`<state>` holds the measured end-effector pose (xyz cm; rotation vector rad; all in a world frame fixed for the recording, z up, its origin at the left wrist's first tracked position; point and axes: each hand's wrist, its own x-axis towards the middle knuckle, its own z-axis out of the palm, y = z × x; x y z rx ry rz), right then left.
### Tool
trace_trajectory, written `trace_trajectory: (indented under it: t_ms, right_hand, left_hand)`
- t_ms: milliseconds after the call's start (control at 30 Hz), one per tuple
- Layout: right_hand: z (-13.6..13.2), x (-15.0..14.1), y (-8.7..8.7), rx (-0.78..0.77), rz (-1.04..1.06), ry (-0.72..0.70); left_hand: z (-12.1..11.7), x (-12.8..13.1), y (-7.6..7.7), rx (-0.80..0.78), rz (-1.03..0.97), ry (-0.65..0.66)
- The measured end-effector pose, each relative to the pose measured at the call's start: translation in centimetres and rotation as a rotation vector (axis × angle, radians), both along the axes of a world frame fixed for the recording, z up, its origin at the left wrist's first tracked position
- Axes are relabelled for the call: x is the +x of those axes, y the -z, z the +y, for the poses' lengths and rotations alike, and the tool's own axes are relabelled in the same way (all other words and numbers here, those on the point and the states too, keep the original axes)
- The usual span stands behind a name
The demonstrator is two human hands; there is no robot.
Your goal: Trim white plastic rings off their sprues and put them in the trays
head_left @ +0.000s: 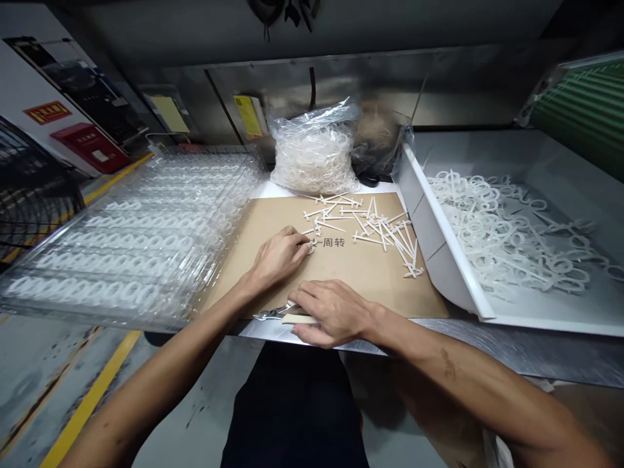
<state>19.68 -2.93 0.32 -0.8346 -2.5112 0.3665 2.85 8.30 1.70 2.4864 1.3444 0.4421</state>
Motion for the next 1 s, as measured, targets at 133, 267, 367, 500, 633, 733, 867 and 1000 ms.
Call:
trace_trajectory:
  t_ms: [133, 267, 367, 500, 633, 733, 867, 1000]
  right_hand:
    - [0.3, 0.1, -0.1, -0.022, 0.061, -0.004]
    - [0.5, 0.4, -0.4, -0.086, 0.148, 0.021]
    - [0.7, 0.8, -1.0, -0.172, 0.242, 0.108]
    - [1.1, 1.6, -1.9, -0.293, 0.366, 0.265]
    - [1.5, 2.1, -2.0, -0.536, 0.529, 0.349]
    - [1.4, 2.1, -1.7, -0.805, 0.706, 0.373]
    - [1.1, 1.7, -1.4, -0.916, 0.807, 0.389]
    - [0.9, 1.7, -1.4, -0.939, 0.847, 0.393]
  left_hand:
    - [-0.5, -0.5, 0.5, 0.044, 0.045, -0.021]
    - [0.0, -0.8, 1.5, 0.065, -0.007, -0.006]
    - [0.9, -1.1, 2.1, 0.101, -0.154, 0.013]
    - [1.2, -1.8, 1.8, 0.204, -0.429, -0.006]
    - [0.4, -2.3, 0.5, 0.338, -0.589, 0.018]
    - [-0.2, -2.4, -0.2, 0.426, -0.634, 0.033]
    - [-0.7, -2.5, -0.5, 0.479, -0.666, 0.054]
    - [-0.8, -2.6, -0.3, 0.478, -0.711, 0.068]
